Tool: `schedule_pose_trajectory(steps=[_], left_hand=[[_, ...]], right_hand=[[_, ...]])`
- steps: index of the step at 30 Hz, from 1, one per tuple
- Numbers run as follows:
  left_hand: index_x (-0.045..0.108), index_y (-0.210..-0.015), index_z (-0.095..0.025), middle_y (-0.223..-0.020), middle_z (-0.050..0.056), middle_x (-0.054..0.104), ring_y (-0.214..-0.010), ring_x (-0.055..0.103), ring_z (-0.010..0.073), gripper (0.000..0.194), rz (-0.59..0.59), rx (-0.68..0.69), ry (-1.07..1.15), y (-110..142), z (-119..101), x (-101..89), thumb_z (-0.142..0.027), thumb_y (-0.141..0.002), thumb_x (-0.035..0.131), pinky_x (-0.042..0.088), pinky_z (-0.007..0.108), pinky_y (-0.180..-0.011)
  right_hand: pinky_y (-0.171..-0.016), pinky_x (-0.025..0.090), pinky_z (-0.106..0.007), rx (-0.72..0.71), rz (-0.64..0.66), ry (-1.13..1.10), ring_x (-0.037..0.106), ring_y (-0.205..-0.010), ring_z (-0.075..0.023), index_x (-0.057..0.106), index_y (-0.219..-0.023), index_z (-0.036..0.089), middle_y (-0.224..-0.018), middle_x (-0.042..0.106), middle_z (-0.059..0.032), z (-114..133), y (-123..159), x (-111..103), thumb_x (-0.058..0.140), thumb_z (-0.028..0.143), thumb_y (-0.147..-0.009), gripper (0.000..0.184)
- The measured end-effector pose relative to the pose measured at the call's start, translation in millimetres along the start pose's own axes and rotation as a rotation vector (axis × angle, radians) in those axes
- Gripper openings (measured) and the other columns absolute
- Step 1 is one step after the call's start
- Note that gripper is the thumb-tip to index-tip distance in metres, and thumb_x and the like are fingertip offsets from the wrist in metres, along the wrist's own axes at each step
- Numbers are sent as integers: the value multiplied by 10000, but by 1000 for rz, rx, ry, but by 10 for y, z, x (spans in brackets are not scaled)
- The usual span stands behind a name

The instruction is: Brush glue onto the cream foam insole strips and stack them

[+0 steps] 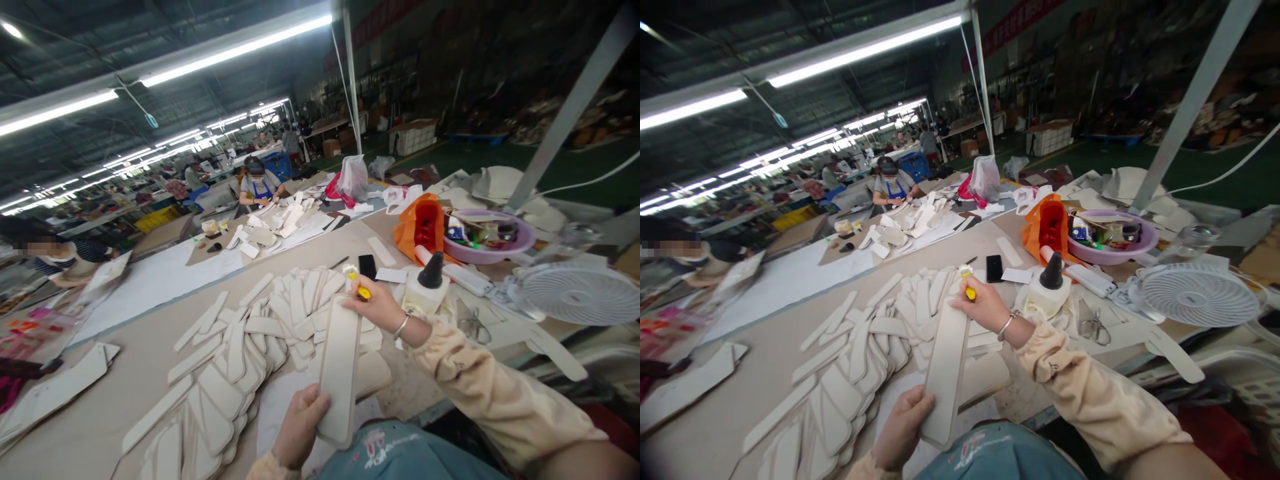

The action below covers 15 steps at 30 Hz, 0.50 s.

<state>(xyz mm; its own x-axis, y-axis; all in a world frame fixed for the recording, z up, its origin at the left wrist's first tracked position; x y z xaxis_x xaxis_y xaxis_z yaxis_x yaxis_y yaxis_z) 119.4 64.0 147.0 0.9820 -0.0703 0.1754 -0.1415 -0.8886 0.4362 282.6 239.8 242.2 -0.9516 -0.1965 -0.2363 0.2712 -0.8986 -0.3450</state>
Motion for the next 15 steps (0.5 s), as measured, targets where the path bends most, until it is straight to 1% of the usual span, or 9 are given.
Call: schedule_pose_trajectory(steps=[4,9,12,15], left_hand=[[661,-903,-84,-651,60,635,-585,529,137,369,13,20,42,22,5,-124,-407,-739,589,377,213,-525],[656,-938,-95,-739,74,656,-612,543,134,423,32,60,147,29,-69,-342,-425,-673,655,383,207,-542],[663,-911,-95,-713,74,653,-597,540,129,416,44,46,184,-10,-84,-451,-443,-684,638,378,207,-538],[676,-821,-101,-654,62,640,-562,529,126,396,5,31,194,-36,-41,-591,-469,-681,627,366,212,-526]], right_hand=[[-519,362,-208,36,14,-28,439,-555,-106,440,-722,221,-638,494,56,16,-60,152,660,396,-660,288],[-505,372,-207,91,24,-68,450,-556,-103,436,-733,217,-663,502,48,29,-102,417,673,409,-652,316],[-518,396,-219,100,27,-100,479,-574,-113,431,-745,217,-676,524,39,65,-143,636,678,429,-648,339],[-544,438,-239,115,51,-170,531,-625,-138,398,-773,228,-731,572,19,88,-150,899,687,444,-632,387]])
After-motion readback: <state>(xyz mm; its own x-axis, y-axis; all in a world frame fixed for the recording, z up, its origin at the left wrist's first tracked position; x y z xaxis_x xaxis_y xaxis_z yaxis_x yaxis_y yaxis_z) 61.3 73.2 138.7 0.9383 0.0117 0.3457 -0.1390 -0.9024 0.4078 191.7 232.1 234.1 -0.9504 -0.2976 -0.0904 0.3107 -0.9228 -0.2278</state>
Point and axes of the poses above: each hand's wrist, its own y-axis away from the middle knuckle, its own x-axis out of the palm, z = x × y, the point moved 7 cm from there along -y, towards the middle knuckle
